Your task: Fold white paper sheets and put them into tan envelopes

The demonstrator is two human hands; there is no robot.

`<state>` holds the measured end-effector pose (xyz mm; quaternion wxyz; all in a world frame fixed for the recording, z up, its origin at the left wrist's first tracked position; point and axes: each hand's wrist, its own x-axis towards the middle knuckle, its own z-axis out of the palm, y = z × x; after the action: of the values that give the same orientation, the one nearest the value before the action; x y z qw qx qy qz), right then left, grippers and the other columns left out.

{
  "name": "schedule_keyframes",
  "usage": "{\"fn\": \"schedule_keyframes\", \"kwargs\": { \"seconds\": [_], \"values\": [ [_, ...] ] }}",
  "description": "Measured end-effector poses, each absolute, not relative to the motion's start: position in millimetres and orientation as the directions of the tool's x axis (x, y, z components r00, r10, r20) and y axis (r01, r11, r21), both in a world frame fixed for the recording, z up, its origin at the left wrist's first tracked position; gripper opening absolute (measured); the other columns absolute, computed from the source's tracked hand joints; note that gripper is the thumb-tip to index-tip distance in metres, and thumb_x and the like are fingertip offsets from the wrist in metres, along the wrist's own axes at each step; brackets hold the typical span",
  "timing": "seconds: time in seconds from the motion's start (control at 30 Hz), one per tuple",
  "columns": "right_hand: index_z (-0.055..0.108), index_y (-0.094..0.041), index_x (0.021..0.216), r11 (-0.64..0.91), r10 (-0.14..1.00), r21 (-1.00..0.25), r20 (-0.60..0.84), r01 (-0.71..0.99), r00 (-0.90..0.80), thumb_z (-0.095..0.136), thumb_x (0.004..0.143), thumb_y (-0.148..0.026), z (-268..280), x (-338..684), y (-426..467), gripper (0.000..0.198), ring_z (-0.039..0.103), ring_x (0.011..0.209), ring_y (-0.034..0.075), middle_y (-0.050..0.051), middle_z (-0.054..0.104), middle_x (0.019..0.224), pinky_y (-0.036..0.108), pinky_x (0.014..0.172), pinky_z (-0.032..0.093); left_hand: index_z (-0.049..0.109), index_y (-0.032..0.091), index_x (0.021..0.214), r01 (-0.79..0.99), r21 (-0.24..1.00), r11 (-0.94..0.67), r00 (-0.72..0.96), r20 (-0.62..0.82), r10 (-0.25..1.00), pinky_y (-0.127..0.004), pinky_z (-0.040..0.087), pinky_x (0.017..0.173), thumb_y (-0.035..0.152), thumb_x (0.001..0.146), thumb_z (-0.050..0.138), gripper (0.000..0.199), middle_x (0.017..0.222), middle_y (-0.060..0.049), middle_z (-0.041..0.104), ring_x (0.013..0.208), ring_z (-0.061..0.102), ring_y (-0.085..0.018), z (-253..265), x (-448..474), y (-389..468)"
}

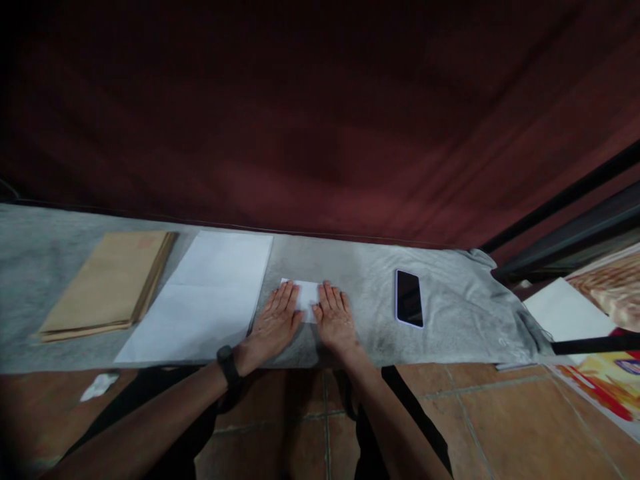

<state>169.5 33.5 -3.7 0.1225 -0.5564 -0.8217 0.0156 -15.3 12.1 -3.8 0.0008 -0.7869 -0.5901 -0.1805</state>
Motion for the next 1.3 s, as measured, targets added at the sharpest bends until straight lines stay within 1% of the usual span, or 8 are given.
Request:
{"fn": "schedule_keyframes", "kwargs": {
  "seconds": [0.13,0.33,0.4,0.5,0.63,0.8,1.07,1.3],
  "values": [
    [0.034,-0.012,0.157,0.361,0.925,-0.151,0.181,0.92,-0.333,0.031,0.107,-0.035,-4,182,32,0.055,0.034,0.149,0.027,0.012,0.035,0.162,0.045,0.122,0.025,0.03,0.002,0.154,0.94,0.233,-0.249,0.186,0.263,0.947,-0.05,0.028,0.123,0.037,0.099,0.036,0.065,0.161,-0.022,0.033,0.153,0.025,-0.031,-1,-14,10],
    [0.039,-0.008,0.154,0.273,0.951,-0.156,0.189,0.949,-0.243,0.031,0.106,-0.033,2,194,30,0.055,0.034,0.148,0.031,0.016,0.035,0.162,0.05,0.121,0.025,0.035,-0.006,0.149,0.961,0.194,-0.196,0.148,0.236,0.96,-0.052,0.02,0.126,0.033,0.1,0.034,0.063,0.158,-0.027,0.036,0.152,0.024,-0.033,9,-13,10],
    [0.036,-0.008,0.155,0.297,0.943,-0.186,0.209,0.937,-0.257,0.029,0.106,-0.034,5,191,31,0.056,0.032,0.15,0.03,0.017,0.033,0.162,0.05,0.121,0.026,0.033,-0.004,0.151,0.947,0.183,-0.263,0.212,0.258,0.943,-0.053,0.019,0.126,0.031,0.1,0.034,0.061,0.159,-0.025,0.034,0.154,0.021,-0.031,12,-12,11],
    [0.027,-0.012,0.159,0.41,0.906,-0.249,0.221,0.878,-0.36,0.027,0.107,-0.036,7,178,29,0.058,0.029,0.151,0.026,0.014,0.03,0.164,0.048,0.122,0.028,0.03,0.004,0.155,0.899,0.16,-0.407,0.356,0.275,0.893,-0.05,0.02,0.126,0.029,0.1,0.034,0.06,0.163,-0.018,0.031,0.155,0.018,-0.027,12,-8,11],
    [0.024,-0.014,0.16,0.511,0.86,-0.295,0.191,0.808,-0.474,0.025,0.107,-0.036,5,162,21,0.057,0.028,0.152,0.022,0.012,0.031,0.164,0.045,0.123,0.028,0.029,0.003,0.155,0.878,0.137,-0.459,0.431,0.193,0.882,-0.046,0.019,0.127,0.023,0.098,0.035,0.061,0.163,-0.018,0.03,0.154,0.02,-0.025,9,-3,10],
    [0.029,-0.012,0.158,0.509,0.86,-0.254,0.172,0.822,-0.48,0.027,0.107,-0.034,0,162,14,0.055,0.029,0.152,0.022,0.012,0.033,0.163,0.045,0.124,0.025,0.029,0.003,0.155,0.874,0.139,-0.465,0.449,0.128,0.884,-0.046,0.016,0.127,0.024,0.097,0.035,0.062,0.164,-0.018,0.029,0.154,0.019,-0.026,9,-4,10],
    [0.032,-0.013,0.157,0.482,0.874,-0.203,0.176,0.852,-0.453,0.031,0.107,-0.034,-2,169,15,0.055,0.03,0.151,0.024,0.012,0.034,0.162,0.046,0.123,0.024,0.029,0.004,0.155,0.889,0.164,-0.426,0.405,0.149,0.902,-0.046,0.017,0.127,0.028,0.1,0.032,0.06,0.164,-0.019,0.028,0.154,0.019,-0.027,6,-6,10],
    [0.033,-0.011,0.157,0.427,0.902,-0.179,0.147,0.886,-0.405,0.036,0.106,-0.039,1,176,17,0.058,0.029,0.151,0.025,0.012,0.033,0.162,0.046,0.124,0.023,0.032,0.001,0.153,0.911,0.191,-0.367,0.323,0.224,0.919,-0.047,0.023,0.125,0.027,0.099,0.034,0.06,0.163,-0.021,0.03,0.154,0.02,-0.028,1,-11,11]
  ]
}}
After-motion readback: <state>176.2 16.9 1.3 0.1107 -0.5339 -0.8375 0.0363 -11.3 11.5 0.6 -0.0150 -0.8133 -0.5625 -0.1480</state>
